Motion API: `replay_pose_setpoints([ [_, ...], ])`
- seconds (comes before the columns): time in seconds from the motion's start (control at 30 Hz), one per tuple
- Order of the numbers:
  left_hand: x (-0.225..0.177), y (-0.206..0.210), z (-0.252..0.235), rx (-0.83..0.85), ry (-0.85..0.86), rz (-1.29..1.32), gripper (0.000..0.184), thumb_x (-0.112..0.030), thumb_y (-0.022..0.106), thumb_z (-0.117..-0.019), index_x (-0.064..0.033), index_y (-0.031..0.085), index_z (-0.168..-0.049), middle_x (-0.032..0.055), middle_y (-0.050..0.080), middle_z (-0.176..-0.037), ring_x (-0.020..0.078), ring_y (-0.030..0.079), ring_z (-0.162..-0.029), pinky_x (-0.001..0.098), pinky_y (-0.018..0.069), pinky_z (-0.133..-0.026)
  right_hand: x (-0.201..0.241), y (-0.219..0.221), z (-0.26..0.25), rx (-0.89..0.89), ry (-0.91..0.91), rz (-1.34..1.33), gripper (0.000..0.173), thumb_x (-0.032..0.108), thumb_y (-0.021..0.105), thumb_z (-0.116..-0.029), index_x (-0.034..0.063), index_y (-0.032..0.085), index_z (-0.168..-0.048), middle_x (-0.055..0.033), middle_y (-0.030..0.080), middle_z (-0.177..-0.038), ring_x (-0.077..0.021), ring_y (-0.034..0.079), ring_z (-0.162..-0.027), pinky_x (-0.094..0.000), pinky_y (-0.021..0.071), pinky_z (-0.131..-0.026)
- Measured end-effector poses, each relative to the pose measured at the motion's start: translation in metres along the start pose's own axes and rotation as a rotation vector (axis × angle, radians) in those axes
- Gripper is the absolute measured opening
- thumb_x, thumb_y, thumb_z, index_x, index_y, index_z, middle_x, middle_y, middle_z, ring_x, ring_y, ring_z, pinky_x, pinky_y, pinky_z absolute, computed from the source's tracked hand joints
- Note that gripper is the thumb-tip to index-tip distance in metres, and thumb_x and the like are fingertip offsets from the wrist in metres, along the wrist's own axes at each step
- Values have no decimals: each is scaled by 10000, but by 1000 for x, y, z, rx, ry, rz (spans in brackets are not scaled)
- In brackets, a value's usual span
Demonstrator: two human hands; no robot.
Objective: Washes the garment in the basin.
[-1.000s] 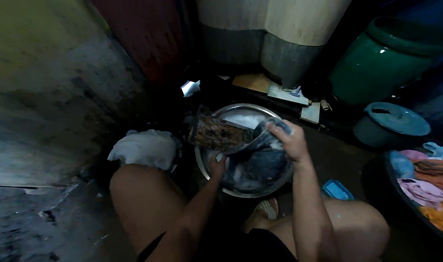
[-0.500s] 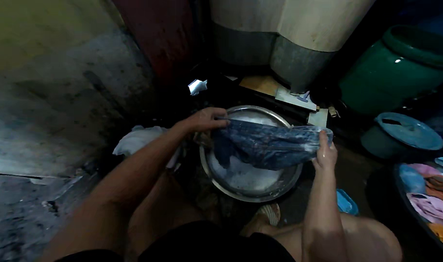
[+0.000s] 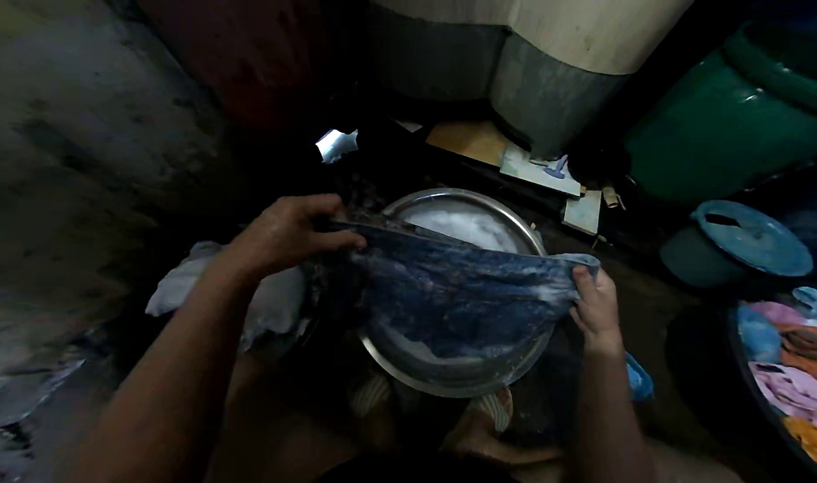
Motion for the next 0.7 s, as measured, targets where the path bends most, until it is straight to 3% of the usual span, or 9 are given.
replay_pose_setpoints([
  [0.07,38,24,-28,-64,-39,87,297,-165,851,-836,-50,618,-981,79,636,-874,179,617,-773,420,538,-700,-39,11,-23,-14,117,232,287,213,580,-1040,-26,670,-1170,-56,723,-990,-65,691,-881,-281,595,-838],
  [0.17,133,85,-59,-157,-271,-33,543,-210,831,-873,-23,587,-1321,248,601,-1286,418,600,-1177,622,495,-984,-134,16,-52,25,331,598,487,431,586,-1034,-4,672,-1237,-196,694,-1175,-272,665,-1077,-474,519,-980],
  [0.23,199,123,-51,-200,-508,-100,760,-395,817,-874,-104,484,-1492,288,480,-1471,508,493,-1318,699,411,-1042,-190,12,-62,32,456,775,591,471,606,-1013,6,596,-1377,-270,620,-1326,-401,602,-1239,-571,468,-1065],
  [0.3,242,161,-28,-132,-749,-36,901,-601,703,-901,-249,285,-1618,278,395,-1556,521,477,-1338,723,403,-1030,-229,19,-61,82,558,913,762,475,620,-1001,2,386,-1550,-326,459,-1497,-471,457,-1395,-600,385,-1148],
  [0.33,251,172,-19,-105,-809,-3,893,-641,657,-914,-322,233,-1633,270,437,-1536,515,528,-1294,721,422,-1008,-245,27,-58,107,605,965,830,480,628,-994,3,298,-1589,-335,391,-1545,-482,400,-1435,-596,361,-1168],
  [0.4,254,177,-19,-70,-793,32,753,-587,611,-971,-335,307,-1613,261,482,-1503,502,563,-1263,712,433,-1000,-270,39,-56,105,632,1072,824,477,620,-999,-28,314,-1573,-333,333,-1576,-476,378,-1449,-568,362,-1175],
  [0.5,261,181,-22,-46,-710,107,554,-471,610,-1014,-284,489,-1522,234,506,-1479,462,551,-1283,681,439,-1011,-285,42,-58,96,643,1166,686,418,618,-1009,-29,441,-1499,-344,380,-1539,-483,429,-1410,-575,401,-1138],
  [0.6,274,183,-20,-58,-715,222,495,-403,628,-1020,-193,551,-1462,193,511,-1490,399,532,-1326,631,430,-1058,-280,40,-53,39,633,1075,714,371,694,-964,-6,432,-1511,-343,436,-1499,-496,446,-1388,-601,392,-1132],
  [0.7,279,182,-21,-85,-731,280,463,-372,639,-1018,-136,574,-1411,194,526,-1466,392,544,-1302,630,435,-1045,-270,37,-29,-51,623,1019,764,453,692,-960,-62,461,-1475,-357,487,-1452,-503,464,-1371,-594,376,-1150],
])
Point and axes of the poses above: each hand's wrist, its own z-axis away from the middle knuckle, its own y-axis out of the palm, x = y × z, the point moved 10 cm from there along -z, towards the middle knuckle
